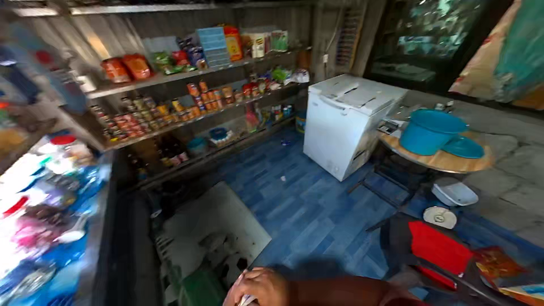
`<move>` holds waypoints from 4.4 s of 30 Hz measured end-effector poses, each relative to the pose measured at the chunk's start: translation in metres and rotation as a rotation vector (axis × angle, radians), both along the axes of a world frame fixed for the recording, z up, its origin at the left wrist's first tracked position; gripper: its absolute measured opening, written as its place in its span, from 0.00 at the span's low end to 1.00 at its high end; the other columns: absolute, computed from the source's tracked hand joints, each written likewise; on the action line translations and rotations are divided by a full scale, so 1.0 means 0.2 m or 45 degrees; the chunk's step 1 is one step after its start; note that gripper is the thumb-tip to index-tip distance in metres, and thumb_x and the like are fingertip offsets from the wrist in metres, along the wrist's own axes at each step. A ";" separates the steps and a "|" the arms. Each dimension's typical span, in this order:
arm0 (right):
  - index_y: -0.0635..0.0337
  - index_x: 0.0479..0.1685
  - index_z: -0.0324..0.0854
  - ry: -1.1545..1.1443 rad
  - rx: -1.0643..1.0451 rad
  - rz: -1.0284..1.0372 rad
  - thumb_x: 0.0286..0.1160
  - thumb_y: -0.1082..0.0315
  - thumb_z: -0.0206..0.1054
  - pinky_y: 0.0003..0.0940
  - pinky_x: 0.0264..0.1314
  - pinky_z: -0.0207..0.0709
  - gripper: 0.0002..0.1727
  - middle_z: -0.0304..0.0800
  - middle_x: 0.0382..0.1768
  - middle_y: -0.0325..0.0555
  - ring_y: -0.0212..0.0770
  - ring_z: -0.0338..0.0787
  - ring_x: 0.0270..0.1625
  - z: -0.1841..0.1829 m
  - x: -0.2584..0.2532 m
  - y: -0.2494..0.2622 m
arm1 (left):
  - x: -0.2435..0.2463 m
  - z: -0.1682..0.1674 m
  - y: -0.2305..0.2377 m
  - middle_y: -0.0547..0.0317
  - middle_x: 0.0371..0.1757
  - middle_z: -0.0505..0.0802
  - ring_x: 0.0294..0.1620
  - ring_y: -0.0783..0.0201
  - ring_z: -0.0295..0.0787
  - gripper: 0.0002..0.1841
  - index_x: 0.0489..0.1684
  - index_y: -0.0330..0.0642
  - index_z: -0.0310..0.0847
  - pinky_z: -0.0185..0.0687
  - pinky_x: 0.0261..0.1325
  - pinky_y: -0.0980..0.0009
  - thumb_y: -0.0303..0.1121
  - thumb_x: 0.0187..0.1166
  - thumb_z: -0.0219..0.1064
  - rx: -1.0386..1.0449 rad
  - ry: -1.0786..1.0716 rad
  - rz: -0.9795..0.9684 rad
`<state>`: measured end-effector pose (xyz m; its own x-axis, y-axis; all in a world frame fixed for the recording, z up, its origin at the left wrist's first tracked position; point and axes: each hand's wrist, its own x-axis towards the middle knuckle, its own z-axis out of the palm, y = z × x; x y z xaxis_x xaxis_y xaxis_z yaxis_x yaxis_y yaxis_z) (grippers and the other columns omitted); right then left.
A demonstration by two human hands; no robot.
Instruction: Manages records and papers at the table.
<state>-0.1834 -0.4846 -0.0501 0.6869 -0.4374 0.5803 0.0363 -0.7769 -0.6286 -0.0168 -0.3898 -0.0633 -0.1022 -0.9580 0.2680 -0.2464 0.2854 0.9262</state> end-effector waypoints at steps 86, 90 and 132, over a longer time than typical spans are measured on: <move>0.64 0.65 0.84 0.466 0.920 -2.027 0.87 0.60 0.59 0.55 0.64 0.83 0.20 0.92 0.56 0.58 0.55 0.93 0.57 0.31 -3.28 -4.90 | -2.68 0.28 -6.53 0.26 0.78 0.78 0.80 0.30 0.72 0.29 0.74 0.26 0.75 0.74 0.74 0.38 0.40 0.80 0.60 -0.433 -0.695 -0.799; 0.57 0.75 0.78 0.889 1.258 -1.818 0.90 0.58 0.52 0.64 0.65 0.78 0.23 0.88 0.64 0.59 0.61 0.88 0.66 0.33 -3.11 -5.22 | -2.81 0.28 -6.56 0.32 0.76 0.82 0.80 0.31 0.73 0.22 0.67 0.31 0.84 0.65 0.82 0.37 0.36 0.80 0.64 -0.555 -0.758 -1.072; 0.62 0.36 0.81 -1.324 0.423 -2.571 0.72 0.81 0.59 0.23 0.36 0.84 0.08 0.91 0.30 0.39 0.29 0.88 0.30 -0.07 -2.71 -5.89 | -2.87 -0.09 -7.33 0.48 0.88 0.73 0.90 0.44 0.63 0.38 0.80 0.52 0.77 0.61 0.85 0.43 0.40 0.62 0.80 -1.075 -0.562 -2.073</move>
<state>-0.7250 -1.6618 -0.0646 -0.9915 -0.0649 0.1127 -0.1039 -0.1263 -0.9865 -0.5913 -1.8566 -0.0803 -0.8364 0.4836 0.2580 0.5481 0.7395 0.3909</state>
